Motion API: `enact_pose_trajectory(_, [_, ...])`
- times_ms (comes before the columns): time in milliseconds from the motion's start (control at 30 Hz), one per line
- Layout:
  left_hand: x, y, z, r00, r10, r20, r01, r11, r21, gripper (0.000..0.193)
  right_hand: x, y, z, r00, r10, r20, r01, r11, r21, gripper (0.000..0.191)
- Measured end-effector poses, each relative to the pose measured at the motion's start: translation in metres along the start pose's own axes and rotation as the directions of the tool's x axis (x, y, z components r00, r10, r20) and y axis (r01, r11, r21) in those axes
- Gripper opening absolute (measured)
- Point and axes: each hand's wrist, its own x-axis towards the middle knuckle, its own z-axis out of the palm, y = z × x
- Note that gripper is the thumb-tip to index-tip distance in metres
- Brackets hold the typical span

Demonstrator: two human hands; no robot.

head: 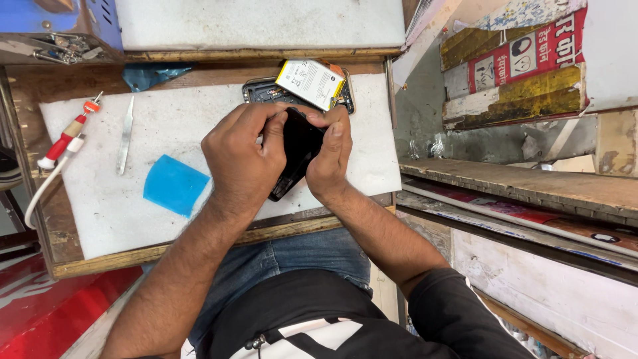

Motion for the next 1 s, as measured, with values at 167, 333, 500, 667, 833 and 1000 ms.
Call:
enact_pose_trajectory(167, [0.001, 0.001, 0.002, 1.0, -0.028, -0.003, 0.028, 1.0, 0.01, 0.008, 0.001, 0.003, -0.002, 0.997, -0.074, 0.017, 0.075, 0.994, -0.074, 0.044])
enact_pose_trajectory(333, [-0.007, -0.004, 0.003, 0.998, -0.007, -0.069, 0.006, 1.0, -0.022, 0.011, 0.001, 0.005, -0.003, 0.99, -0.127, 0.054, 0.133, 0.98, -0.146, 0.047])
enact_pose_trajectory(500, [-0.009, -0.008, 0.005, 0.994, -0.028, -0.103, 0.02, 0.996, -0.083, 0.011, 0.0, 0.005, -0.004, 0.993, -0.089, 0.071, 0.099, 0.983, -0.153, 0.048])
enact_pose_trajectory(667, [-0.011, -0.01, 0.005, 0.989, 0.001, -0.145, -0.011, 0.998, -0.067, 0.013, 0.0, 0.004, -0.002, 0.99, -0.105, 0.093, 0.119, 0.979, -0.166, 0.049])
enact_pose_trajectory(833, [-0.011, -0.015, 0.004, 0.985, 0.077, -0.152, -0.081, 0.997, -0.017, 0.014, 0.001, 0.002, -0.002, 0.99, -0.08, 0.119, 0.101, 0.979, -0.176, 0.049])
enact_pose_trajectory(1000, [-0.006, -0.02, -0.002, 0.966, 0.236, -0.106, -0.225, 0.968, 0.113, 0.023, 0.001, 0.003, -0.003, 0.987, -0.099, 0.129, 0.12, 0.978, -0.172, 0.049])
